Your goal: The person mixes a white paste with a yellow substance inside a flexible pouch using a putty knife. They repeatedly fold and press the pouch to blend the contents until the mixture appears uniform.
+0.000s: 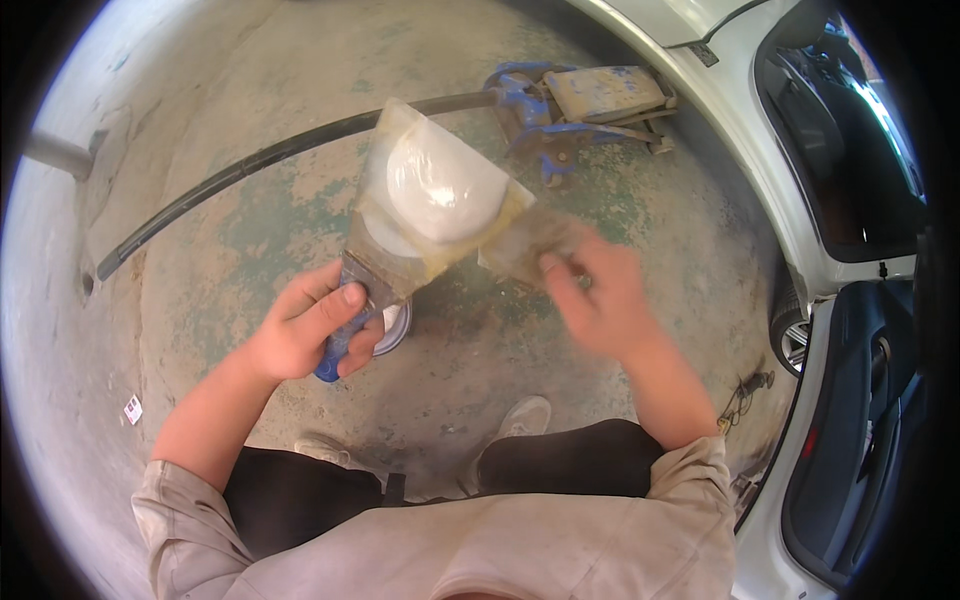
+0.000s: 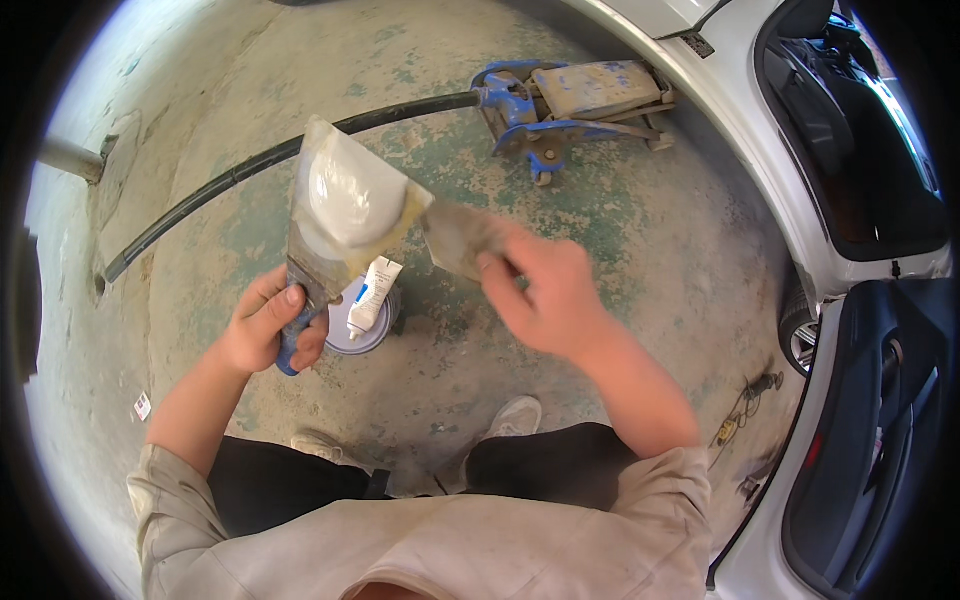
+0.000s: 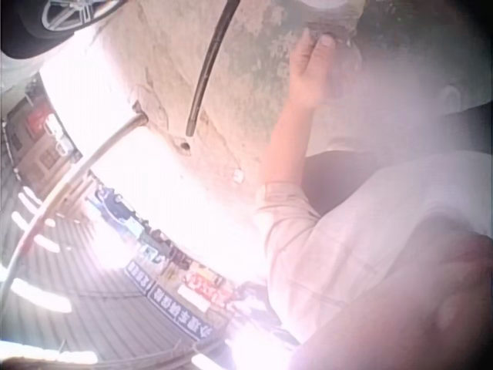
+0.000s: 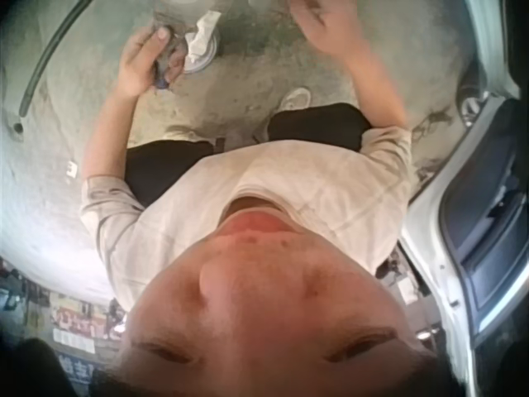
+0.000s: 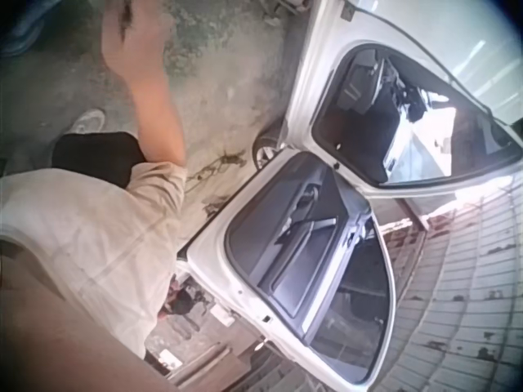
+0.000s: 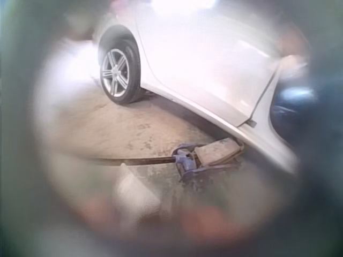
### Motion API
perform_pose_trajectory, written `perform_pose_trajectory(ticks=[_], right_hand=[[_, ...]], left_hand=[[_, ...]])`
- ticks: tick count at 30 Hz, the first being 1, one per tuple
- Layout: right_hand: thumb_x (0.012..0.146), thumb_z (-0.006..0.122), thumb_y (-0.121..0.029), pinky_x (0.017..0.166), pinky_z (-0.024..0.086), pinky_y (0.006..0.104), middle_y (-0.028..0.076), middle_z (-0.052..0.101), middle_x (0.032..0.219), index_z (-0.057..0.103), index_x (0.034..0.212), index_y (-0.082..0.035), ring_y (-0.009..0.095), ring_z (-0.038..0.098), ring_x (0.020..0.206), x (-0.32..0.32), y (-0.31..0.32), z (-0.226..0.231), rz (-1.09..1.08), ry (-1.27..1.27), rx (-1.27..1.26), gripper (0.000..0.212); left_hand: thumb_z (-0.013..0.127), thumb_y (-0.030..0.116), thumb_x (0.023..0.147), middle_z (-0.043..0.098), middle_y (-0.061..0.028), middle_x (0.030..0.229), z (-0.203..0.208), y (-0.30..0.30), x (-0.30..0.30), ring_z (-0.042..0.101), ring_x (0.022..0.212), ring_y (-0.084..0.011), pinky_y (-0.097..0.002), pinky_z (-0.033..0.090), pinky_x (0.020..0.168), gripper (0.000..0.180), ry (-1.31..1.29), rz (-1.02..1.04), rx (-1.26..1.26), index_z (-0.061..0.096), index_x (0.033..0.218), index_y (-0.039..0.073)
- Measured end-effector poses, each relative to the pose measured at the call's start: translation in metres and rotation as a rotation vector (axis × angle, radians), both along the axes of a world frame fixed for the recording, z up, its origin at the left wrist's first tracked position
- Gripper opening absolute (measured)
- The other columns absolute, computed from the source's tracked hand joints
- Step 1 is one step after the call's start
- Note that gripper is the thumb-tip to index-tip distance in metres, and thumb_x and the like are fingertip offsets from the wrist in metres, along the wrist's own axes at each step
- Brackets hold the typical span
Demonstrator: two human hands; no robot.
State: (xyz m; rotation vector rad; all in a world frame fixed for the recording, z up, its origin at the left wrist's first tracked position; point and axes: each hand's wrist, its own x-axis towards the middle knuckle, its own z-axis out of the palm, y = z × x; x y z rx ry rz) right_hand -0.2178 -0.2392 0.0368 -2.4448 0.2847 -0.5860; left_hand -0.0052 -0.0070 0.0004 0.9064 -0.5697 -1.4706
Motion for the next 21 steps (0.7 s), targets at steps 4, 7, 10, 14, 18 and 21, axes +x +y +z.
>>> perform_pose_trajectory(ticks=[4, 7, 10, 14, 18, 21], right_hand=[[0.096, 0.056, -0.006, 0.069, 0.05, 0.0262, 0.006, 0.067, 0.091, 0.052, 0.124, 0.001, 0.011, 0.063, 0.081, 0.008, -0.011, 0.0, -0.128, -0.4, 0.742, 0.029], [0.097, 0.056, -0.006, 0.069, 0.046, 0.0242, 0.003, 0.063, 0.095, 0.048, 0.126, 0.001, 0.01, 0.059, 0.084, 0.004, 0.001, 0.007, 0.007, -0.292, 0.726, 0.03], [0.097, 0.055, -0.004, 0.067, 0.046, 0.0242, 0.002, 0.063, 0.091, 0.05, 0.123, 0.0, 0.011, 0.059, 0.078, -0.009, -0.019, -0.01, 0.22, 0.07, 0.512, 0.027], [0.096, 0.056, -0.004, 0.071, 0.049, 0.0256, 0.003, 0.064, 0.091, 0.052, 0.123, -0.003, 0.012, 0.061, 0.079, -0.014, -0.023, -0.02, -0.02, 0.186, 0.545, 0.028], [0.098, 0.055, -0.007, 0.082, 0.052, 0.0333, 0.007, 0.064, 0.101, 0.049, 0.126, -0.004, 0.016, 0.062, 0.093, -0.004, -0.014, -0.003, -0.048, -0.237, 0.988, 0.029], [0.098, 0.054, -0.008, 0.085, 0.052, 0.034, 0.007, 0.063, 0.105, 0.047, 0.132, -0.004, 0.016, 0.062, 0.096, -0.002, -0.012, -0.003, 0.104, -0.21, 1.164, 0.035]], left_hand=[[0.048, 0.031, 0.103, 0.054, -0.009, 0.068, -0.006, 0.003, 0.006, 0.05, 0.053, -0.0145, -0.0275, 0.039, 0.048, 0.035, 0.049, -0.254, 0.048, 0.055, 0.117, -0.001], [0.048, 0.031, 0.103, 0.053, -0.0098, 0.067, -0.005, 0.004, 0.003, 0.049, 0.051, -0.0155, -0.0278, 0.039, 0.046, 0.035, 0.073, -0.291, 0.069, 0.054, 0.116, -0.001], [0.049, 0.031, 0.102, 0.053, -0.0101, 0.066, -0.002, 0.004, 0.006, 0.049, 0.05, -0.0159, -0.0281, 0.038, 0.045, 0.035, 0.111, -0.245, 0.008, 0.054, 0.116, -0.001], [0.05, 0.033, 0.102, 0.053, -0.0101, 0.066, -0.003, 0.006, 0.012, 0.048, 0.049, -0.0151, -0.0284, 0.038, 0.044, 0.037, 0.098, -0.199, -0.012, 0.054, 0.116, -0.001], [0.052, 0.032, 0.101, 0.054, -0.0094, 0.066, -0.007, 0.007, 0.01, 0.048, 0.05, -0.0148, -0.0284, 0.039, 0.044, 0.038, 0.076, -0.263, 0.009, 0.054, 0.119, -0.001], [0.053, 0.031, 0.101, 0.053, -0.0089, 0.065, -0.006, 0.008, 0.006, 0.048, 0.05, -0.0147, -0.0284, 0.039, 0.044, 0.038, 0.053, -0.311, 0.033, 0.055, 0.121, -0.002]])
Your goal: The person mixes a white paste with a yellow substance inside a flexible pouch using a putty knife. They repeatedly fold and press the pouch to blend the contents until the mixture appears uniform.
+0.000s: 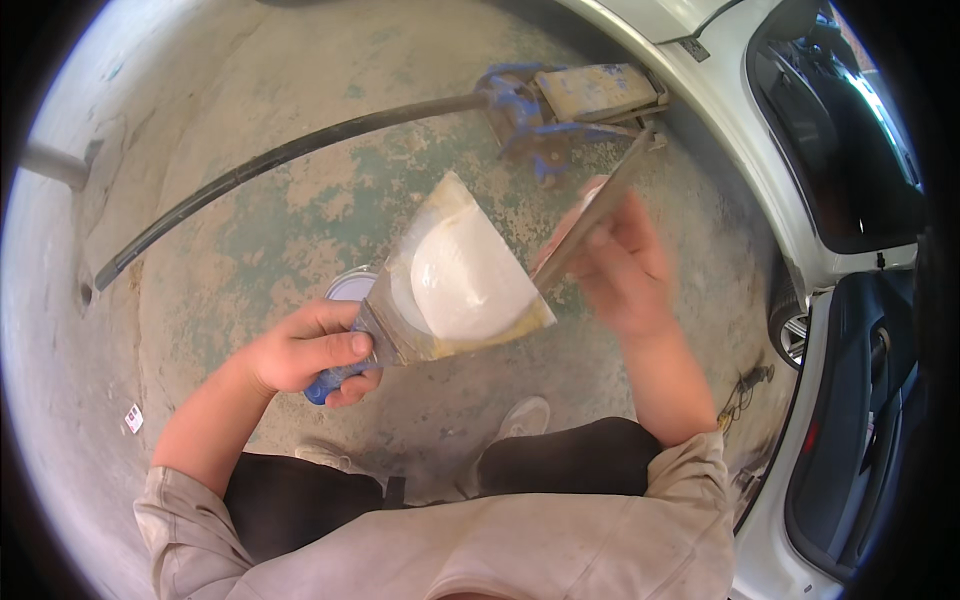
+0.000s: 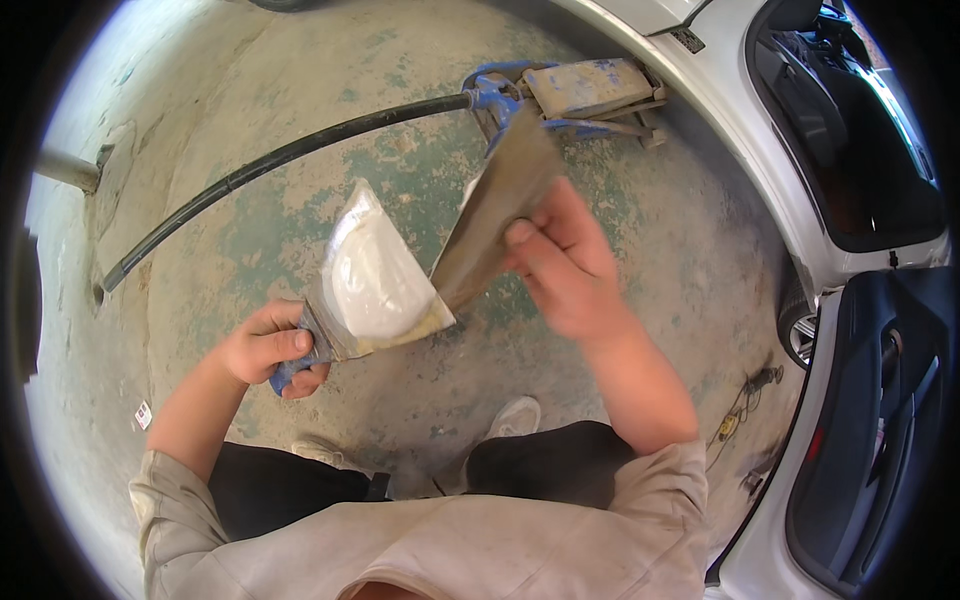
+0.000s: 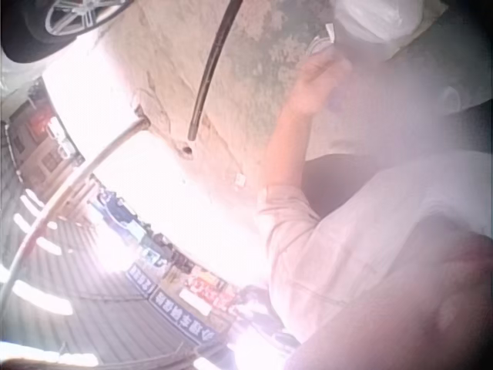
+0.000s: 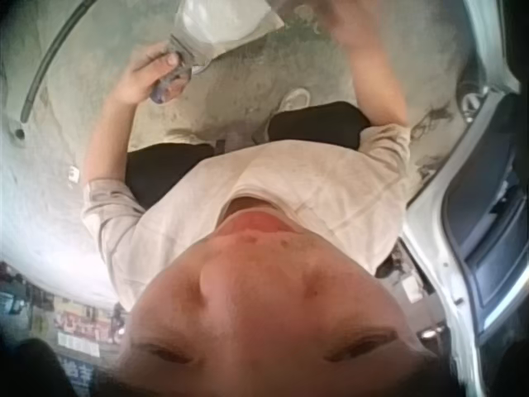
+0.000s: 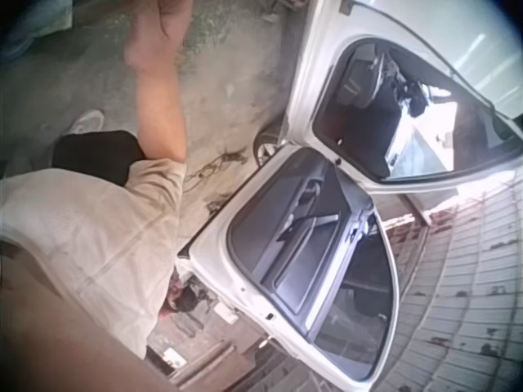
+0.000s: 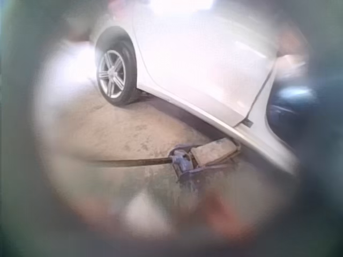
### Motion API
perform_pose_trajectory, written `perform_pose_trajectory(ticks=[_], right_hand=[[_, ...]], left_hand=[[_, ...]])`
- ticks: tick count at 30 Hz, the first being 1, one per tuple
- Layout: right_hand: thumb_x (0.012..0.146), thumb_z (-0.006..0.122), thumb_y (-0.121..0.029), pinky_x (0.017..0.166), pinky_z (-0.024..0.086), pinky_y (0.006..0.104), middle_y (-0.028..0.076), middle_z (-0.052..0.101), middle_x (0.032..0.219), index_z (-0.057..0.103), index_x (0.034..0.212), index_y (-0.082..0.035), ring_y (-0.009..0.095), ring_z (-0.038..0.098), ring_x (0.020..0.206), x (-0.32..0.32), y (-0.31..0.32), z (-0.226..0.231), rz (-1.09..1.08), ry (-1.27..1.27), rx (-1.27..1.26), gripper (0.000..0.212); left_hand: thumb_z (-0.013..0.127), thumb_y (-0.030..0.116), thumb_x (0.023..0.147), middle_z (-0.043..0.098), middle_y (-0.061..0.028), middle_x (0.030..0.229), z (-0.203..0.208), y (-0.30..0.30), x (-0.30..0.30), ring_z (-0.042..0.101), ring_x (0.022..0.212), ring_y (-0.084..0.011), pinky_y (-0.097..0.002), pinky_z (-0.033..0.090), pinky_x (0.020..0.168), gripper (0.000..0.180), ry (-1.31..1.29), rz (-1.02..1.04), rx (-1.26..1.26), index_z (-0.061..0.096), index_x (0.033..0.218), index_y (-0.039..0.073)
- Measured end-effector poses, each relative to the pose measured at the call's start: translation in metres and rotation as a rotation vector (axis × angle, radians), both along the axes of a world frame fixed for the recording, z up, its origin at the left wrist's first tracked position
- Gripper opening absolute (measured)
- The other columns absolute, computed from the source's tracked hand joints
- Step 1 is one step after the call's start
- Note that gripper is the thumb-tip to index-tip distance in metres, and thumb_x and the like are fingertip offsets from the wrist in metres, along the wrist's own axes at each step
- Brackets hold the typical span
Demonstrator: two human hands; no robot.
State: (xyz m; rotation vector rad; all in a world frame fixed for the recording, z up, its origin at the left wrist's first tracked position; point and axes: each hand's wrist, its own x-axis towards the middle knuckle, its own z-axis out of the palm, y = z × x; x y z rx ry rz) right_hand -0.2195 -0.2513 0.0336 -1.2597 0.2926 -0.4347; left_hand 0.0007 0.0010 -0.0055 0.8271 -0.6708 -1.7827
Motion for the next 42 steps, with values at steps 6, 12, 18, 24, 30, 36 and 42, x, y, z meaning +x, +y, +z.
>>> perform_pose_trajectory(ticks=[6, 12, 18, 24, 30, 36, 42], right_hand=[[0.096, 0.049, -0.003, 0.08, 0.046, 0.0285, 0.006, 0.058, 0.115, 0.036, 0.145, -0.003, 0.012, 0.055, 0.096, 0.009, 0.017, -0.019, 0.367, 0.274, -0.02, 0.051], [0.091, 0.038, -0.004, 0.08, 0.046, 0.031, 0.011, 0.057, 0.115, 0.035, 0.148, -0.003, 0.016, 0.054, 0.094, 0.027, 0.013, -0.008, 0.407, -0.082, 0.487, 0.056], [0.09, 0.04, -0.001, 0.096, 0.045, 0.0349, 0.016, 0.051, 0.135, 0.034, 0.148, -0.001, 0.022, 0.054, 0.115, 0.033, 0.024, -0.014, 0.472, -0.161, 0.783, 0.059], [0.093, 0.049, -0.001, 0.105, 0.041, 0.0366, 0.013, 0.05, 0.139, 0.033, 0.149, -0.002, 0.023, 0.05, 0.126, 0.028, 0.038, -0.035, 0.44, 0.06, 0.678, 0.059], [0.095, 0.042, -0.011, 0.07, 0.043, 0.0303, 0.007, 0.055, 0.094, 0.031, 0.15, -0.004, 0.017, 0.052, 0.072, 0.027, 0.026, -0.028, 0.234, 0.127, 0.714, 0.056], [0.095, 0.043, -0.009, 0.08, 0.044, 0.0317, 0.011, 0.055, 0.107, 0.036, 0.146, -0.002, 0.018, 0.054, 0.09, 0.027, 0.024, -0.011, 0.275, 0.015, 0.74, 0.051], [0.095, 0.048, -0.007, 0.084, 0.049, 0.0286, 0.008, 0.06, 0.122, 0.043, 0.142, -0.001, 0.014, 0.06, 0.106, 0.022, 0.022, -0.053, 0.272, 0.133, 0.61, 0.048]], left_hand=[[0.054, 0.029, 0.1, 0.053, -0.0088, 0.064, 0.006, -0.003, -0.003, 0.05, 0.051, -0.0151, -0.0289, 0.039, 0.043, 0.036, 0.157, -0.044, -0.033, 0.057, 0.117, -0.003], [0.053, 0.028, 0.101, 0.054, -0.0083, 0.066, 0.006, -0.001, -0.003, 0.051, 0.053, -0.0148, -0.0284, 0.039, 0.043, 0.035, 0.175, -0.071, -0.021, 0.056, 0.116, -0.004], [0.05, 0.024, 0.103, 0.054, -0.0082, 0.068, 0.002, -0.009, -0.014, 0.051, 0.056, -0.0139, -0.0273, 0.04, 0.046, 0.032, 0.113, -0.163, -0.03, 0.055, 0.117, -0.004], [0.05, 0.025, 0.102, 0.053, -0.0092, 0.067, 0.008, -0.007, -0.01, 0.05, 0.054, -0.0153, -0.0275, 0.039, 0.045, 0.034, 0.173, -0.012, -0.067, 0.054, 0.12, -0.003], [0.051, 0.028, 0.102, 0.053, -0.0102, 0.066, 0.004, -0.007, 0.005, 0.05, 0.053, -0.0157, -0.0285, 0.038, 0.043, 0.036, 0.204, 0.091, -0.08, 0.053, 0.123, -0.002], [0.048, 0.026, 0.103, 0.053, -0.0093, 0.066, -0.001, -0.009, -0.007, 0.05, 0.054, -0.0155, -0.0281, 0.038, 0.045, 0.033, 0.044, -0.096, -0.06, 0.053, 0.122, -0.002], [0.05, 0.028, 0.102, 0.053, -0.0096, 0.068, 0.004, -0.01, 0.002, 0.05, 0.053, -0.0155, -0.0282, 0.039, 0.046, 0.035, 0.149, 0.051, -0.087, 0.053, 0.122, -0.001]])
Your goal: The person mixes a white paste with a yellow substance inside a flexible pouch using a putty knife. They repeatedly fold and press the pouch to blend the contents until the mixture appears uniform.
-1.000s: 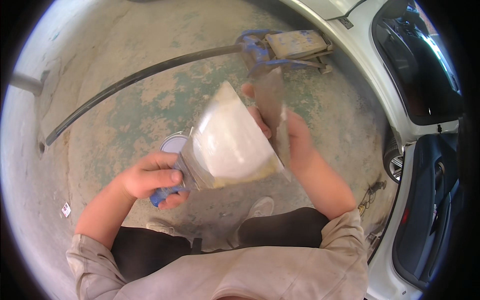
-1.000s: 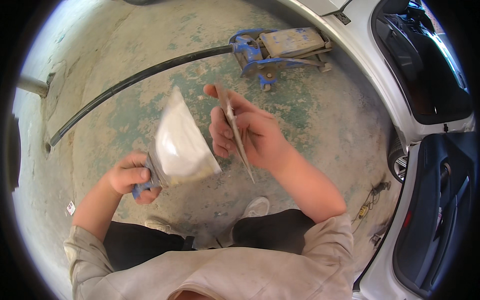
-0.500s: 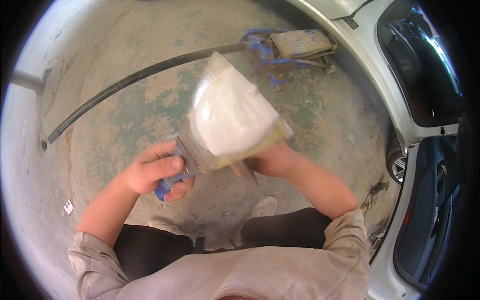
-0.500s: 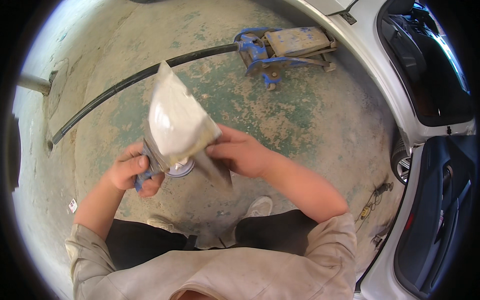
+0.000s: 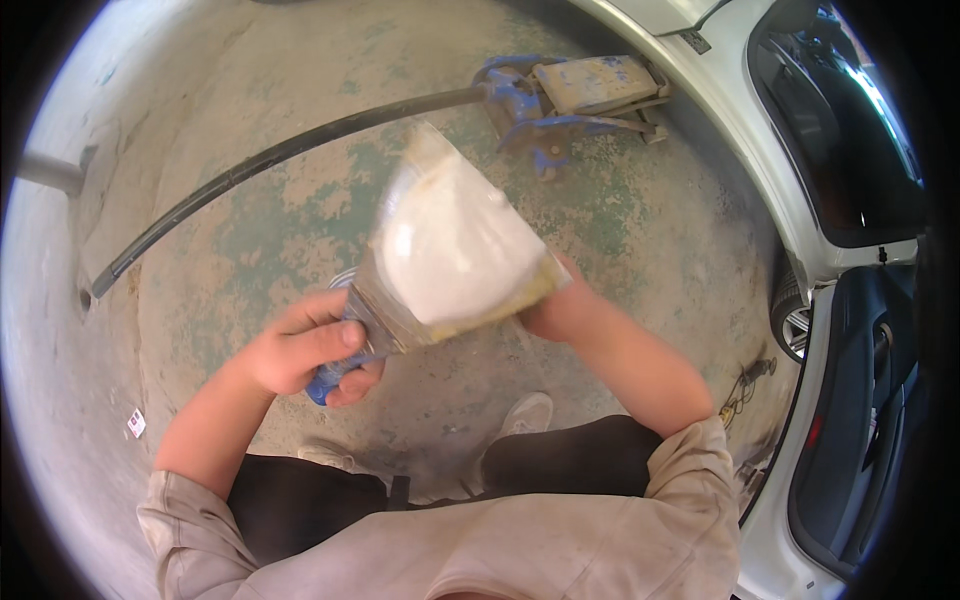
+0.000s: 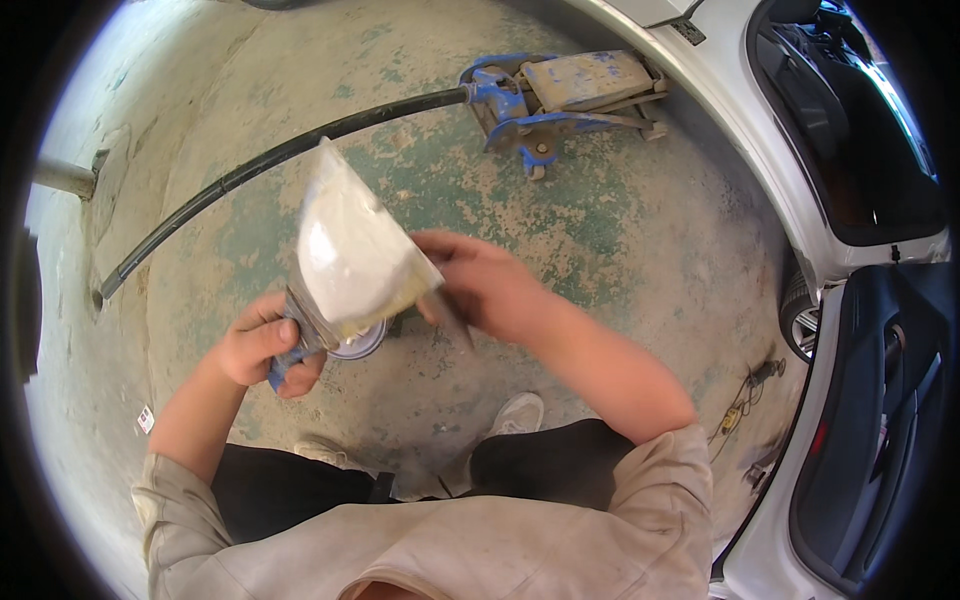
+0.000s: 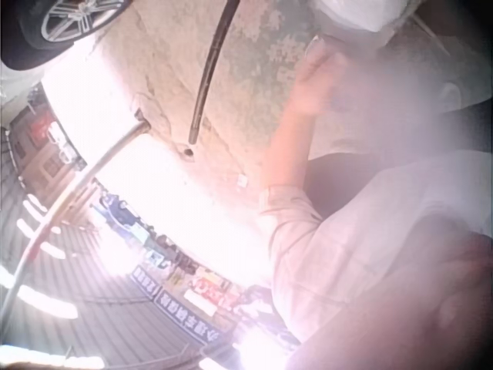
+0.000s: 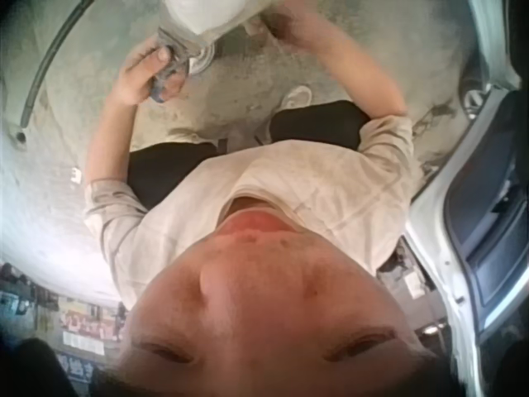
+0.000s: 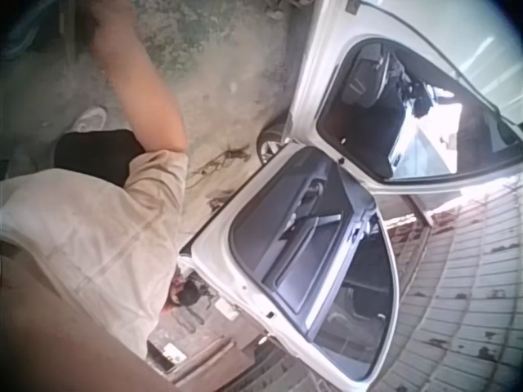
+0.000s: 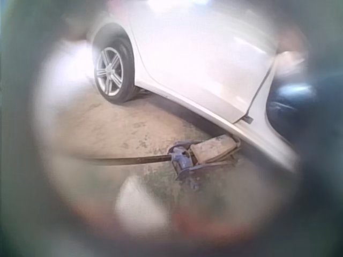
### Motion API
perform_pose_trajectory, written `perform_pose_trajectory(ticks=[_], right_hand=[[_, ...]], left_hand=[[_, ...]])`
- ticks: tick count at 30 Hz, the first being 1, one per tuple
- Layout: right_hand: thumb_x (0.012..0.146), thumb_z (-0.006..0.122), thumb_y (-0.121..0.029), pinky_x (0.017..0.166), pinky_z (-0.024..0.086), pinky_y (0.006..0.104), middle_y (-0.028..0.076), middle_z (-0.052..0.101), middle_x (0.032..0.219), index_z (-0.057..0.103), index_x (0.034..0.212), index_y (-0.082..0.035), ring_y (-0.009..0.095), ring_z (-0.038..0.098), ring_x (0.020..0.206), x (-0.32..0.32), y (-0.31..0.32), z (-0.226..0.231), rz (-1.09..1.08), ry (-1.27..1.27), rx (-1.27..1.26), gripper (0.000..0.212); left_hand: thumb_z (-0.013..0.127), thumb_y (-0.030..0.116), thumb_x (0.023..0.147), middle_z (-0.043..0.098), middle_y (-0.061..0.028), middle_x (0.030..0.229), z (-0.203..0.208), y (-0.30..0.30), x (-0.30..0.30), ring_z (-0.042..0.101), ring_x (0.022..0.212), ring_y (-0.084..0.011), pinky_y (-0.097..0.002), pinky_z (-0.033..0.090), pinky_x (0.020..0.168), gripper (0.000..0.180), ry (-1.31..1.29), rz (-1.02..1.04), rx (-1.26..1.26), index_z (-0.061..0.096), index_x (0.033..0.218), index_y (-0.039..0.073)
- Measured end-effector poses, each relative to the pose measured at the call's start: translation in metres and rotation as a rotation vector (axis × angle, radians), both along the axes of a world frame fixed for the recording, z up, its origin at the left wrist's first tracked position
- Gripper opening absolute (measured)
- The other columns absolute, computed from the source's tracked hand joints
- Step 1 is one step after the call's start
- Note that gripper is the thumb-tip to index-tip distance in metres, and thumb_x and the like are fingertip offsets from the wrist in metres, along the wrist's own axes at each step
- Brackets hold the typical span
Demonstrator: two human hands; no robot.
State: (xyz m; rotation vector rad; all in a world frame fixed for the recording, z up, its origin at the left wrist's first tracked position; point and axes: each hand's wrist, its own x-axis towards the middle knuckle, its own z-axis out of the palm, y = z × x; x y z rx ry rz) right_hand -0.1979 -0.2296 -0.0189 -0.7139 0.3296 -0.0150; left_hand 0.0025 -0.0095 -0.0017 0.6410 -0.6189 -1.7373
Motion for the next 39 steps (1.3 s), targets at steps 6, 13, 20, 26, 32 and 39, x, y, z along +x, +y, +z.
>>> perform_pose_trajectory(ticks=[6, 13, 20, 26, 32, 39], right_hand=[[0.098, 0.052, -0.009, 0.074, 0.053, 0.029, 0.011, 0.061, 0.114, 0.048, 0.127, 0.0, 0.015, 0.064, 0.091, 0.005, -0.016, 0.033, -0.585, 0.046, -0.607, 0.031], [0.095, 0.058, -0.009, 0.072, 0.052, 0.0282, 0.009, 0.065, 0.106, 0.053, 0.123, -0.001, 0.014, 0.065, 0.089, -0.022, -0.003, 0.066, -0.351, -0.113, -1.63, 0.029], [0.094, 0.063, -0.01, 0.067, 0.048, 0.0256, 0.006, 0.068, 0.098, 0.054, 0.124, 0.001, 0.01, 0.062, 0.082, -0.01, -0.01, 0.02, -0.322, 0.268, -0.799, 0.034], [0.093, 0.058, -0.007, 0.072, 0.049, 0.0294, 0.011, 0.067, 0.112, 0.063, 0.12, -0.004, 0.015, 0.059, 0.083, -0.004, -0.008, 0.043, -0.571, 0.241, -1.48, 0.027], [0.077, 0.059, -0.015, 0.073, 0.048, 0.0331, 0.008, 0.065, 0.12, 0.066, 0.121, -0.005, 0.023, 0.054, 0.089, 0.03, 0.021, 0.058, -0.161, -0.245, -2.533, 0.046], [0.077, 0.059, -0.014, 0.069, 0.046, 0.0322, 0.006, 0.064, 0.122, 0.067, 0.119, -0.005, 0.022, 0.053, 0.085, 0.031, 0.022, 0.05, -0.204, -0.271, -2.473, 0.044]], left_hand=[[0.05, 0.029, 0.102, 0.053, -0.0088, 0.067, -0.005, 0.002, 0.003, 0.049, 0.053, -0.0146, -0.0278, 0.039, 0.047, 0.035, -0.129, 0.006, 0.068, 0.054, 0.122, 0.001], [0.048, 0.031, 0.103, 0.053, -0.0053, 0.067, -0.016, -0.005, -0.001, 0.049, 0.054, -0.0118, -0.0265, 0.041, 0.051, 0.034, -0.304, 0.063, 0.069, 0.054, 0.122, 0.002], [0.044, 0.029, 0.105, 0.051, -0.0062, 0.074, -0.012, -0.013, -0.009, 0.051, 0.056, -0.0145, -0.0276, 0.042, 0.052, 0.03, -0.137, 0.394, 0.183, 0.046, 0.122, 0.005], [0.045, 0.022, 0.104, 0.048, -0.0052, 0.087, -0.009, -0.023, -0.039, 0.051, 0.063, -0.0145, -0.029, 0.044, 0.06, 0.018, -0.187, 0.497, 0.199, 0.039, 0.114, 0.009], [0.043, 0.015, 0.104, 0.05, -0.0049, 0.087, -0.007, -0.023, -0.055, 0.052, 0.067, -0.0137, -0.0288, 0.046, 0.062, 0.017, -0.351, 0.506, 0.139, 0.039, 0.115, 0.003], [0.042, 0.013, 0.104, 0.049, -0.0042, 0.082, -0.005, -0.016, -0.056, 0.05, 0.065, -0.0128, -0.028, 0.044, 0.06, 0.013, -0.397, 0.45, 0.211, 0.039, 0.113, 0.004]])
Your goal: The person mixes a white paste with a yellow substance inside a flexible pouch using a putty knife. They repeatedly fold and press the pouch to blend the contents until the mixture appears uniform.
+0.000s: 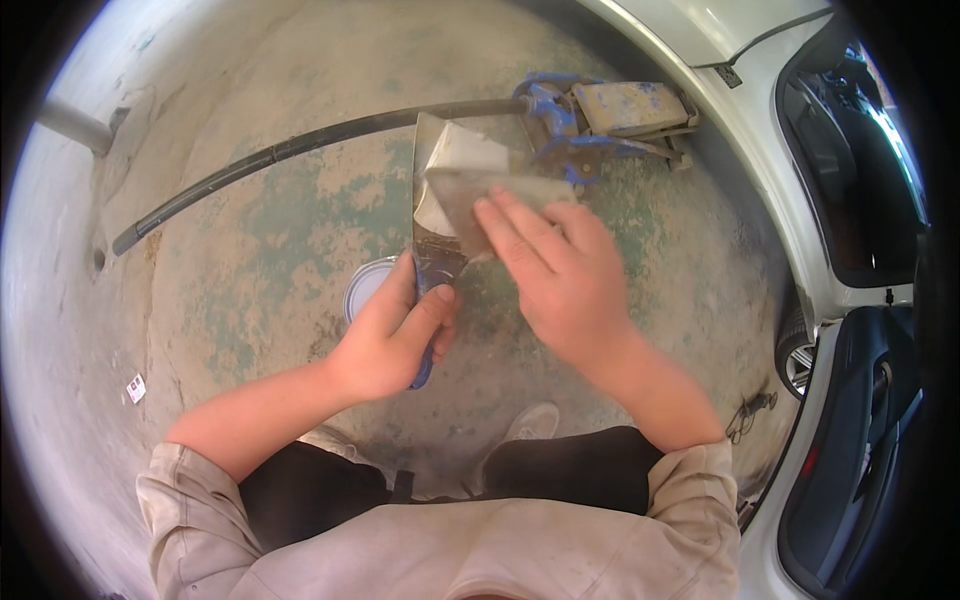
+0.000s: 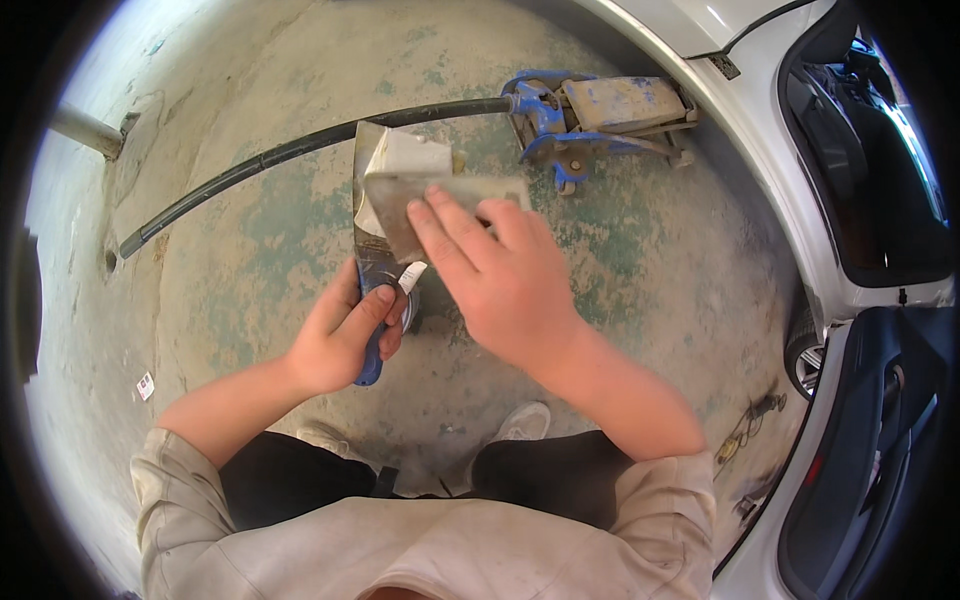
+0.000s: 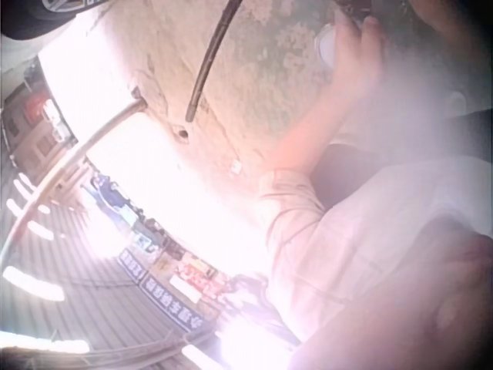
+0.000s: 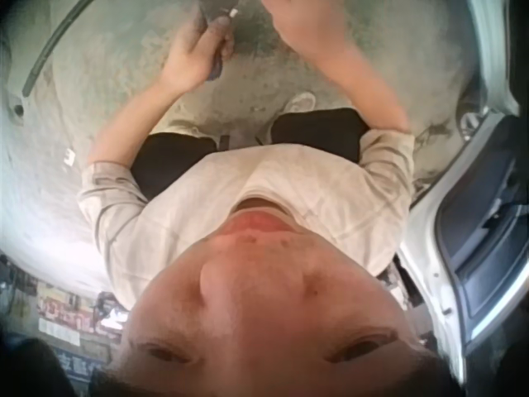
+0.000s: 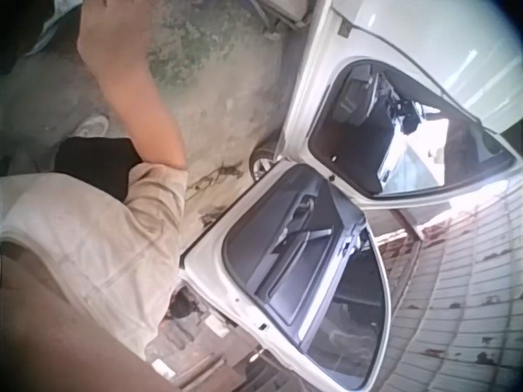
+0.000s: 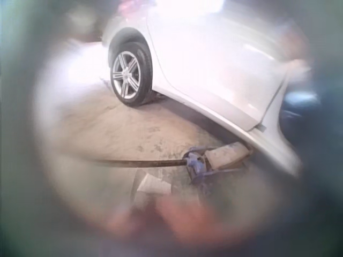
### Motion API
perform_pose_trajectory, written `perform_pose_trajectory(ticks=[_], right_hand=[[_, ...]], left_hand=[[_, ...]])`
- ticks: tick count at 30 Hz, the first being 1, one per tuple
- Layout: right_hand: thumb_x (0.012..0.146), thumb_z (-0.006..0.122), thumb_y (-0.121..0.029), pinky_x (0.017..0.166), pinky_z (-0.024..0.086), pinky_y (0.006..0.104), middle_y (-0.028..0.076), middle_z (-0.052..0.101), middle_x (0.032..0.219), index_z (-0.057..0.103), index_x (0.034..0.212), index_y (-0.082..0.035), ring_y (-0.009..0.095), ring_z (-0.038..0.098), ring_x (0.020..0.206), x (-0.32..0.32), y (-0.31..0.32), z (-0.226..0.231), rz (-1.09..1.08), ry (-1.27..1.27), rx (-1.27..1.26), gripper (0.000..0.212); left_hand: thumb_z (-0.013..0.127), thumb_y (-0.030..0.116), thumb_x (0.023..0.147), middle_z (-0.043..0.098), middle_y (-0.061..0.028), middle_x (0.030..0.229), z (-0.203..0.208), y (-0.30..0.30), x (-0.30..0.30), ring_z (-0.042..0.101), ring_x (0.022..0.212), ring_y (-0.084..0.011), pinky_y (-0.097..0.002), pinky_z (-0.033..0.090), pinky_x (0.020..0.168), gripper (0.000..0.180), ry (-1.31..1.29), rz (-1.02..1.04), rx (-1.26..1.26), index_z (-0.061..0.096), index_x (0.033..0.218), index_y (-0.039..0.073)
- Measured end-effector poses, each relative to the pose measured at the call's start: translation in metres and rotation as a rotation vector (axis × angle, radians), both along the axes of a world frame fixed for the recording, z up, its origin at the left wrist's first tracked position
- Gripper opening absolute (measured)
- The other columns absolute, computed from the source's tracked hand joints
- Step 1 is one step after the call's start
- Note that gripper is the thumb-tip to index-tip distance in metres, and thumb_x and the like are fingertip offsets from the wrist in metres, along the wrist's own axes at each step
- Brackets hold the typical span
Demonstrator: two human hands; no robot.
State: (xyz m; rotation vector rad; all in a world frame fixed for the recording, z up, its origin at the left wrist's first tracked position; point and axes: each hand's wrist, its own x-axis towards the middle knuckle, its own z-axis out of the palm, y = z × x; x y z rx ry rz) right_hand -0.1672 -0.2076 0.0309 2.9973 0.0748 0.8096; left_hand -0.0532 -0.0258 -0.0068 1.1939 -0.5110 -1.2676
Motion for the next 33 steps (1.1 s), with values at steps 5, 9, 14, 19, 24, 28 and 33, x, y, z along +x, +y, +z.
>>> perform_pose_trajectory(ticks=[5, 9, 14, 19, 24, 28, 33], right_hand=[[0.075, 0.06, -0.012, 0.07, 0.046, 0.033, 0.004, 0.065, 0.12, 0.068, 0.118, -0.005, 0.022, 0.053, 0.087, 0.0, -0.006, 0.001, -0.036, -0.061, -0.019, 0.044], [0.073, 0.063, -0.01, 0.073, 0.047, 0.0332, 0.003, 0.065, 0.119, 0.07, 0.115, -0.009, 0.022, 0.055, 0.088, -0.007, -0.005, 0.002, 0.014, -0.002, 0.026, 0.043], [0.071, 0.068, 0.002, 0.071, 0.051, 0.0323, 0.005, 0.069, 0.108, 0.072, 0.109, -0.007, 0.023, 0.061, 0.085, -0.007, -0.023, 0.019, -0.026, -0.25, 0.281, 0.039], [0.081, 0.067, 0.003, 0.064, 0.051, 0.0317, 0.011, 0.07, 0.09, 0.072, 0.106, -0.002, 0.024, 0.064, 0.074, -0.015, -0.028, 0.025, -0.057, -0.141, 0.682, 0.026], [0.083, 0.068, -0.001, 0.063, 0.05, 0.0328, 0.014, 0.068, 0.084, 0.071, 0.107, 0.0, 0.026, 0.063, 0.071, -0.02, -0.033, 0.036, 0.021, 0.025, 0.659, 0.024], [0.084, 0.068, -0.006, 0.062, 0.049, 0.0347, 0.013, 0.065, 0.078, 0.071, 0.11, -0.001, 0.028, 0.06, 0.067, -0.026, -0.046, 0.033, 0.09, 0.222, 0.6, 0.027], [0.091, 0.063, -0.011, 0.061, 0.048, 0.0337, 0.01, 0.062, 0.074, 0.067, 0.111, -0.001, 0.019, 0.06, 0.067, -0.028, -0.027, -0.004, -0.039, 0.391, 0.81, 0.022]], left_hand=[[0.042, 0.013, 0.104, 0.047, -0.0042, 0.086, 0.0, 0.003, 0.001, 0.047, 0.064, -0.0126, -0.0284, 0.043, 0.059, 0.011, 0.029, -0.032, -0.028, 0.039, 0.113, 0.007], [0.043, 0.014, 0.104, 0.047, -0.004, 0.086, -0.005, 0.007, 0.007, 0.048, 0.063, -0.0127, -0.0286, 0.043, 0.059, 0.014, 0.098, -0.058, -0.017, 0.04, 0.116, 0.008], [0.042, 0.015, 0.103, 0.048, -0.0028, 0.083, 0.003, 0.013, 0.022, 0.048, 0.064, -0.0118, -0.0278, 0.042, 0.059, 0.023, 0.209, -0.152, -0.062, 0.042, 0.125, 0.006], [0.045, 0.019, 0.103, 0.048, -0.0031, 0.081, 0.008, 0.017, 0.036, 0.047, 0.061, -0.0115, -0.0273, 0.042, 0.057, 0.024, 0.231, -0.263, -0.069, 0.043, 0.123, 0.005], [0.047, 0.022, 0.103, 0.049, -0.0032, 0.077, 0.002, 0.021, 0.044, 0.046, 0.058, -0.0111, -0.0263, 0.041, 0.054, 0.022, 0.122, -0.334, -0.095, 0.045, 0.114, 0.003], [0.048, 0.023, 0.103, 0.051, -0.0037, 0.079, 0.002, 0.023, 0.047, 0.047, 0.059, -0.0103, -0.0259, 0.041, 0.054, 0.023, 0.057, -0.329, -0.108, 0.046, 0.113, 0.002], [0.051, 0.015, 0.101, 0.055, -0.0072, 0.085, -0.003, 0.019, 0.04, 0.052, 0.07, -0.0146, -0.0297, 0.044, 0.065, 0.034, -0.201, -0.207, -0.169, 0.042, 0.131, 0.0]])
